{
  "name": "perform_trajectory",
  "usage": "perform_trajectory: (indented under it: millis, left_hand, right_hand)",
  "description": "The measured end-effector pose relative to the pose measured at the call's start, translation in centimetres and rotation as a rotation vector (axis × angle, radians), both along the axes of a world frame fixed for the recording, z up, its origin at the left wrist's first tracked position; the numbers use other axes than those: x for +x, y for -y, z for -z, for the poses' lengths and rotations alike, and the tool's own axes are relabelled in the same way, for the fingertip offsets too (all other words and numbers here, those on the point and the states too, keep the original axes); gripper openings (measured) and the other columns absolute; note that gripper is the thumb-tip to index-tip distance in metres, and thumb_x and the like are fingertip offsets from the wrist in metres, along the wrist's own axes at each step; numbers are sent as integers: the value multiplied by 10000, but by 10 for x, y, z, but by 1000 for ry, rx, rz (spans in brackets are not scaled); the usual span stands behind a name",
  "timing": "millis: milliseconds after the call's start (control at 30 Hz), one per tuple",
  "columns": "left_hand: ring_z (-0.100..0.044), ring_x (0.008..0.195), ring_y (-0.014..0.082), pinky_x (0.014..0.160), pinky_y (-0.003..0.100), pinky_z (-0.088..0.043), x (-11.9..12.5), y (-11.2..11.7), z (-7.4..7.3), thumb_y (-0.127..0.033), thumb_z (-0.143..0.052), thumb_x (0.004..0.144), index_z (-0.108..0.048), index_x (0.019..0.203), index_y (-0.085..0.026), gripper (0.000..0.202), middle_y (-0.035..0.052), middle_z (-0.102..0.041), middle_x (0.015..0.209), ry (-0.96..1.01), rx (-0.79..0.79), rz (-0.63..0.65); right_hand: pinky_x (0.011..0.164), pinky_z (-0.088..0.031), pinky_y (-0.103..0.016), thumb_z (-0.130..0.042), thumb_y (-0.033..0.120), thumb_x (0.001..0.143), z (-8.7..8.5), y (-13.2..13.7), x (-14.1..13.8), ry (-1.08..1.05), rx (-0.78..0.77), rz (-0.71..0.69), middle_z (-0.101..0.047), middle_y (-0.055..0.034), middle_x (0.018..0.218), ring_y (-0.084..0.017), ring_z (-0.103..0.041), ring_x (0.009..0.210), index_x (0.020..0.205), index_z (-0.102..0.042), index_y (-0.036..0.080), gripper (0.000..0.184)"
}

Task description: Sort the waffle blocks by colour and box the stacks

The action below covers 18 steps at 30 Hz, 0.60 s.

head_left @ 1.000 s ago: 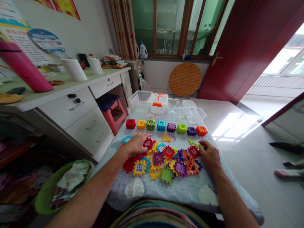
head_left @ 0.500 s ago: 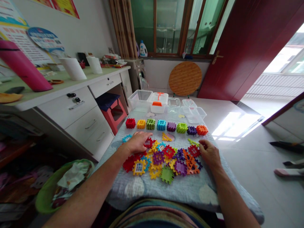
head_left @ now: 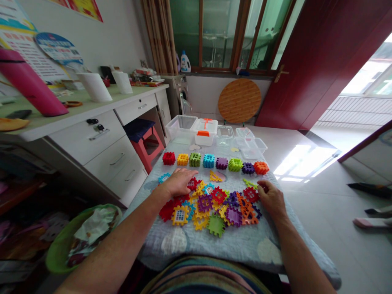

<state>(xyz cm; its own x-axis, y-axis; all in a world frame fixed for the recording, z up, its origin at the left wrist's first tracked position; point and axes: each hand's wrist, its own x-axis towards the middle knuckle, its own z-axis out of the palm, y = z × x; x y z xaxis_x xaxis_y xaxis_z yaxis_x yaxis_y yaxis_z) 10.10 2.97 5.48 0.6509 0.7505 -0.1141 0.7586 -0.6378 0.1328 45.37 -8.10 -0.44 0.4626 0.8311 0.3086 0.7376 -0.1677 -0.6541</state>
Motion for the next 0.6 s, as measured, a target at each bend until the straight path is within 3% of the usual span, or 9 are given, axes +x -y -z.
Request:
perform_trajectory:
  millis: [300,467,600]
  left_hand:
    - [-581,1137,290,1026,398,-403,1,3,5,-203,-666,635,-490,1365,-169,752,117,-648,1210,68,57,11]
    - [-583,1147,264,1031,373,-412,-5,-4,-10,-202,-654,654,-490,1343,-165,709,108,-632,1256,201,106,5]
    - [-579,1167,244,1026,325,-426,-31,-35,-26,-153,-614,649,-494,1317,-164,678,107,-593,1313,275,167,-45]
  right_hand:
    - [679,-473,-334,-473,445,740,1,1,0,-4,-1,-10,-688,-68,757,-193,-590,633,899,-700,167,392]
    - [687,-475,-332,-476,433,745,1,1,0,1,4,-10,-692,-66,766,-191,-595,643,897,-698,170,376]
    - [682,-477,-328,-479,424,746,2,1,1,0,11,-18,-698,-65,780,-193,-601,658,899,-698,173,367]
